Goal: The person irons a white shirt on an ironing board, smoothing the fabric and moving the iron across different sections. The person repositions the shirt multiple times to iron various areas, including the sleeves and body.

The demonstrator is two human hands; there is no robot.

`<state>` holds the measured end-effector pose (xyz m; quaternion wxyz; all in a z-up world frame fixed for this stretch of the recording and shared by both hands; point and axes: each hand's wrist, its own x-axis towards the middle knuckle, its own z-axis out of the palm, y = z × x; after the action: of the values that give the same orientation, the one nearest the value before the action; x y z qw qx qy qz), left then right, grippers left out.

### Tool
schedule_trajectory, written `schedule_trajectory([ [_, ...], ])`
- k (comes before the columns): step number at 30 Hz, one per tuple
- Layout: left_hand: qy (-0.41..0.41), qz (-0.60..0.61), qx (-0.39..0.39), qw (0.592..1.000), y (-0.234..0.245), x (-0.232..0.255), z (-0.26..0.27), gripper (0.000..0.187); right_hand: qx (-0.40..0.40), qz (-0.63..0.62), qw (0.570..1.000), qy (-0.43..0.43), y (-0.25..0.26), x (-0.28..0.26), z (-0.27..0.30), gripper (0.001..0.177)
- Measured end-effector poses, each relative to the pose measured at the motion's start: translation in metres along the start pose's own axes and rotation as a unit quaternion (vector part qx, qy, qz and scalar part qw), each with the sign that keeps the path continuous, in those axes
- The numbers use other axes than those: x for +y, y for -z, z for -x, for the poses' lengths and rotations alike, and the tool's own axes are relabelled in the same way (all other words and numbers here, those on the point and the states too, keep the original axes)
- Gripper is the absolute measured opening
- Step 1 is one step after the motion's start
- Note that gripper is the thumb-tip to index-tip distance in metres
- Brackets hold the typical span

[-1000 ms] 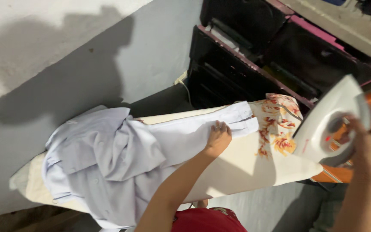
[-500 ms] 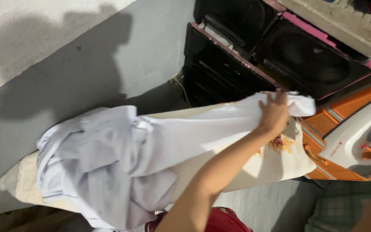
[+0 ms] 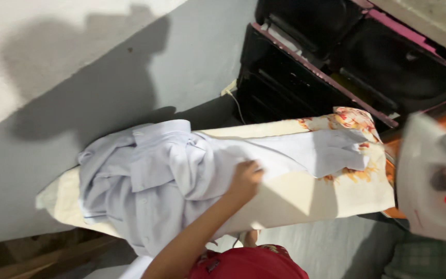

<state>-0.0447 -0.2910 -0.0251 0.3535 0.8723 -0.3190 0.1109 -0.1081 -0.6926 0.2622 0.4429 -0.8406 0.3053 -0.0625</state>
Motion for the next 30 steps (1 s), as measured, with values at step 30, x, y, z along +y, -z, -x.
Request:
schedule_trajectory([
  [30, 0.054, -0.149, 0.025, 0.987, 0.221, -0.022, 0.113, 0.053, -0.265, 0.214, 0.930, 0.136, -0.288, -0.048, 0.151, 0.061],
])
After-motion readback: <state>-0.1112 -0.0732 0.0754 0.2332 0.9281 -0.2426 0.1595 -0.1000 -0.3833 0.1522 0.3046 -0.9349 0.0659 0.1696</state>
